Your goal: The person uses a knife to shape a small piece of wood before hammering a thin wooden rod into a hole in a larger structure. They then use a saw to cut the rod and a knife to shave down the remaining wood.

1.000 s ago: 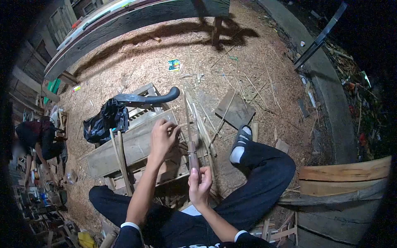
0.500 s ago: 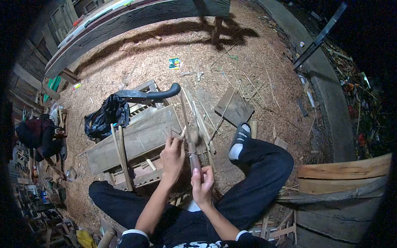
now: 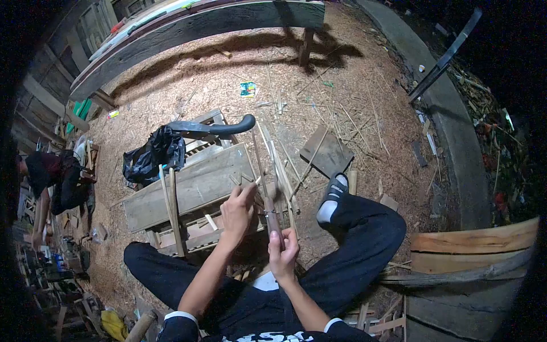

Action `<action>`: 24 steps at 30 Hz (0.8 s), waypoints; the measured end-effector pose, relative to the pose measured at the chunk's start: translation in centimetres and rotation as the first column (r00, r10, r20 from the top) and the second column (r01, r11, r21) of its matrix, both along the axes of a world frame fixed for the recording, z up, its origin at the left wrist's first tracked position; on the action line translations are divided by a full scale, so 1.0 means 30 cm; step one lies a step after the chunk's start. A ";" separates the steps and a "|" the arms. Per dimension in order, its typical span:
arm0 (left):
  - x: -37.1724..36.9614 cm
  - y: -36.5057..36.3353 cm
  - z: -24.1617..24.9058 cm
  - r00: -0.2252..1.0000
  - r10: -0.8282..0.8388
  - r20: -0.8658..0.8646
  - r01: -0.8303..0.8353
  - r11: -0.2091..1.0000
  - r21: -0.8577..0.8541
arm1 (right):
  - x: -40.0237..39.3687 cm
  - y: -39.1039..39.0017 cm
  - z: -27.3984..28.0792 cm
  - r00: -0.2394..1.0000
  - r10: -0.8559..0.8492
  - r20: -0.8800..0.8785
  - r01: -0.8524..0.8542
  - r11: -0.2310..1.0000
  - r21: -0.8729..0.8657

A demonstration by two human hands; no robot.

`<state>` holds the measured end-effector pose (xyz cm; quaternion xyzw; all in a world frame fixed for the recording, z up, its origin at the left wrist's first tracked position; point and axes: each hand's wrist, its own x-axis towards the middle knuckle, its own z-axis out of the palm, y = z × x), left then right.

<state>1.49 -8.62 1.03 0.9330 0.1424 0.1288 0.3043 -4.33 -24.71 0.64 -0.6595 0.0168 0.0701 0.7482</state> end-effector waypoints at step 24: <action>0.028 0.044 -0.068 0.988 -0.112 0.107 0.115 0.993 -0.019 | -0.035 -0.047 0.049 0.995 -0.020 0.094 0.041 0.972 -0.230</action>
